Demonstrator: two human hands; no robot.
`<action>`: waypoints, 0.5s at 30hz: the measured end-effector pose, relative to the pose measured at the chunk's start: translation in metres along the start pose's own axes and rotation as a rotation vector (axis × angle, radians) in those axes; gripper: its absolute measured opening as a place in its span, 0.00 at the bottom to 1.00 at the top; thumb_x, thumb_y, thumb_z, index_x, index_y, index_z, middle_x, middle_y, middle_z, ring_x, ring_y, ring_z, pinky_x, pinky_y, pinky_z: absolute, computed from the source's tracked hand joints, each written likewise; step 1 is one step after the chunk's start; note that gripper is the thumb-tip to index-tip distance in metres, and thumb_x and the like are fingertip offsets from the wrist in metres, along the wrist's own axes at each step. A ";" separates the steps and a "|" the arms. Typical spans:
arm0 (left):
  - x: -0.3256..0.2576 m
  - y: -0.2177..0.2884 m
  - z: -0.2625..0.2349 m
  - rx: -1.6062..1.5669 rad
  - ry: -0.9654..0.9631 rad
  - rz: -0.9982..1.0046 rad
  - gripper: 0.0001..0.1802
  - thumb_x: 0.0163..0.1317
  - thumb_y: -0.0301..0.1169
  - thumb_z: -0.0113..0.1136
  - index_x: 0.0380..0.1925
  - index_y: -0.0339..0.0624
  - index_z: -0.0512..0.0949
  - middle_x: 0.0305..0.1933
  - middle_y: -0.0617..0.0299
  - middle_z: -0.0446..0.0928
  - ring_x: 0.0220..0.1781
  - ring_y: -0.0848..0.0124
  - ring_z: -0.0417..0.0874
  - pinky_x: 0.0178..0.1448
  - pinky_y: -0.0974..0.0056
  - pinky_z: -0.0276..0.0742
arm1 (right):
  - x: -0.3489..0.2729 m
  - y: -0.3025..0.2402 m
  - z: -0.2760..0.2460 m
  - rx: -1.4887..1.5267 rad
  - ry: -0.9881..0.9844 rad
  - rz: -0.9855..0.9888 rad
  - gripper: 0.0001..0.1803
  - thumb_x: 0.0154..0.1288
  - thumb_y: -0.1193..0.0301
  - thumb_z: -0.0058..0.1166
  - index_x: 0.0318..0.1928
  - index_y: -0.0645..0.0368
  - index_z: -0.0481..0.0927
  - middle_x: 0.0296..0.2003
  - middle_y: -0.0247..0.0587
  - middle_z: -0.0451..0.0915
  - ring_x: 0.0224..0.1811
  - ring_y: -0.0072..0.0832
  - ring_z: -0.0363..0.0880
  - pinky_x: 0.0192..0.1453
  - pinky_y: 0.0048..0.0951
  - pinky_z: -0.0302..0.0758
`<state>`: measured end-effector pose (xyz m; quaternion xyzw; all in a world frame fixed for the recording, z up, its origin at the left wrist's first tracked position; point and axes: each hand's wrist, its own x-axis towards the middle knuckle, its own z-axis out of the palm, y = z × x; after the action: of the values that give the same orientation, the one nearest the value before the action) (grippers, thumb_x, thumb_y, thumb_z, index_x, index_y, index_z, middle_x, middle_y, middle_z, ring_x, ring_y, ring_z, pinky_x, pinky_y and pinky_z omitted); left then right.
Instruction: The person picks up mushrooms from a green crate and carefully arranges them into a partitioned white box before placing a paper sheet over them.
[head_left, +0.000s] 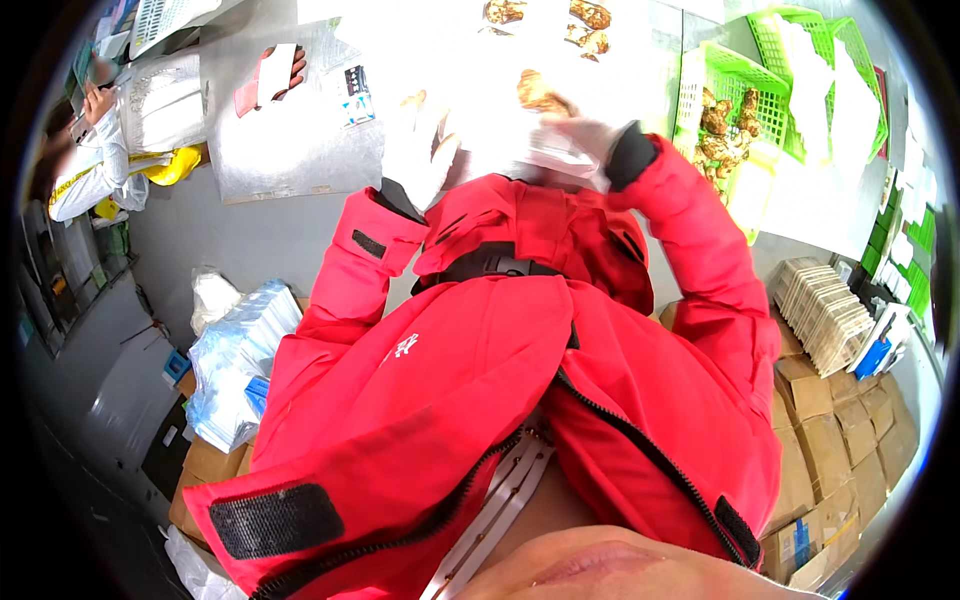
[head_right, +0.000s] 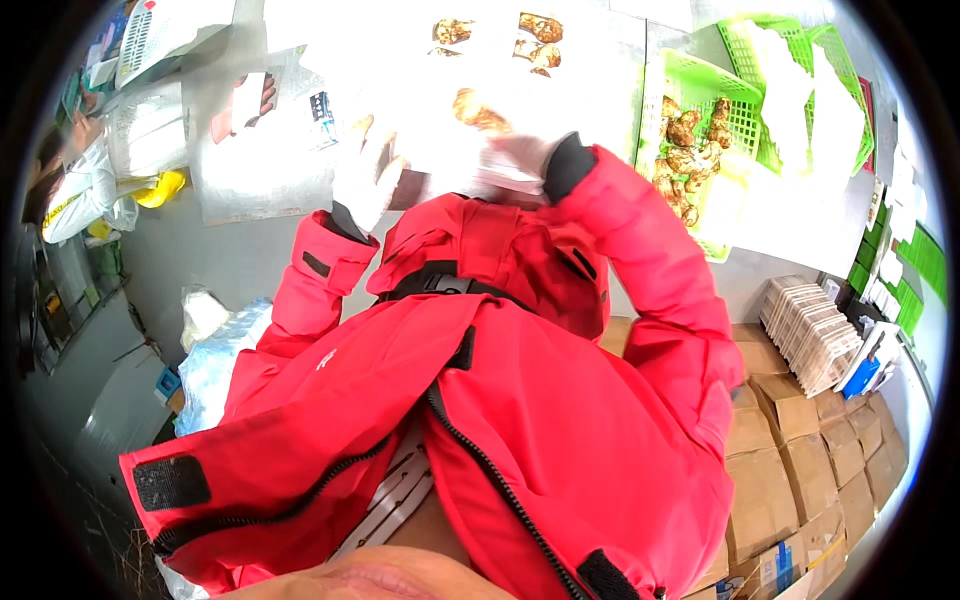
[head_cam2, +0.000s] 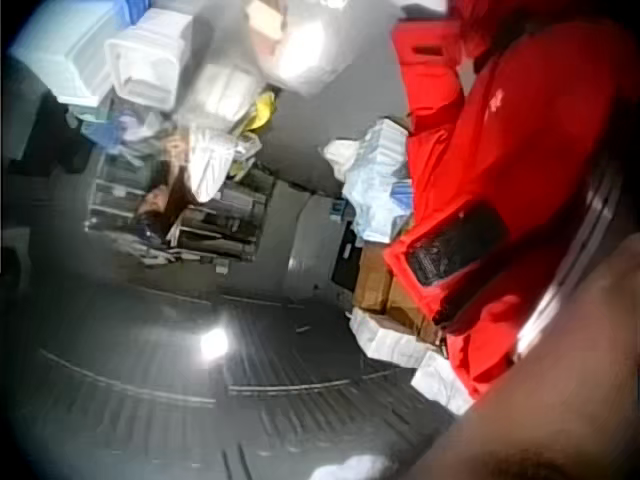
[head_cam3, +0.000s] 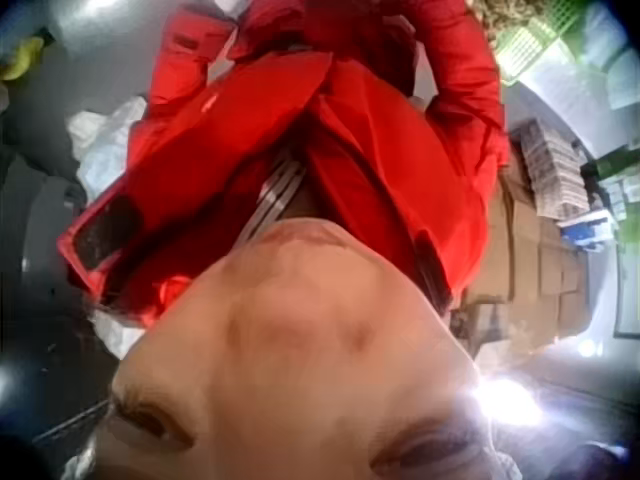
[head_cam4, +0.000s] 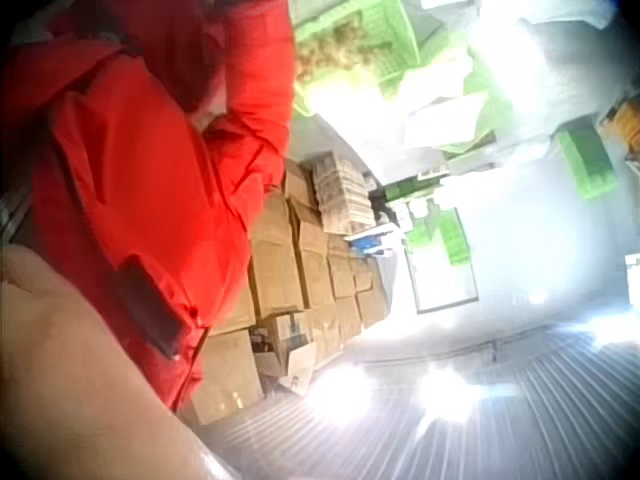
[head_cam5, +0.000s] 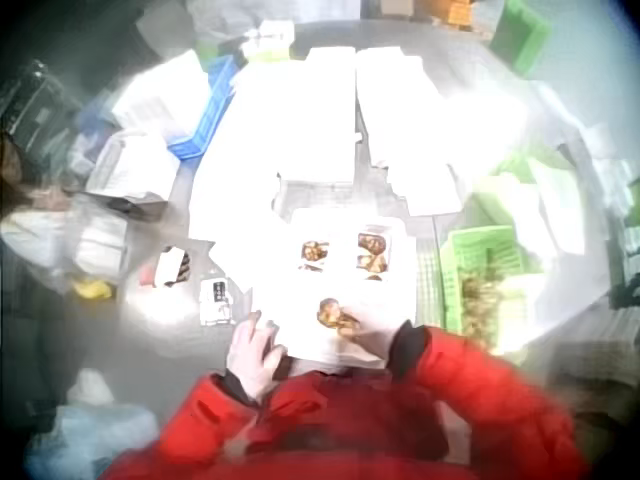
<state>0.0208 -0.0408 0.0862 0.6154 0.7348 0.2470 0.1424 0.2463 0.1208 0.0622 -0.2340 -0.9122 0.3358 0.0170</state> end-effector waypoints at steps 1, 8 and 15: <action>0.004 0.002 -0.004 0.026 -0.004 0.026 0.23 0.50 0.31 0.59 0.48 0.41 0.70 0.55 0.41 0.65 0.58 0.46 0.65 0.60 0.50 0.62 | 0.013 -0.002 0.034 -0.169 -0.267 -0.026 0.19 0.62 0.63 0.48 0.51 0.57 0.74 0.31 0.45 0.77 0.31 0.28 0.75 0.40 0.25 0.72; 0.038 0.015 -0.005 0.160 -0.189 0.365 0.18 0.50 0.25 0.54 0.44 0.46 0.74 0.49 0.55 0.74 0.55 0.56 0.70 0.63 0.49 0.57 | 0.032 -0.026 0.074 -0.046 -0.396 -0.044 0.26 0.60 0.66 0.49 0.58 0.64 0.65 0.40 0.51 0.76 0.40 0.36 0.75 0.48 0.29 0.73; 0.029 0.006 0.006 0.020 -0.268 0.351 0.16 0.51 0.23 0.51 0.42 0.45 0.76 0.43 0.56 0.77 0.52 0.58 0.74 0.65 0.48 0.56 | 0.000 0.000 0.001 0.139 0.532 0.392 0.31 0.48 0.58 0.60 0.54 0.55 0.72 0.57 0.54 0.64 0.58 0.48 0.62 0.62 0.40 0.60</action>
<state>0.0231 -0.0106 0.0873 0.7626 0.5933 0.1766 0.1875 0.2458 0.1204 0.0615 -0.4827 -0.7884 0.3212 0.2053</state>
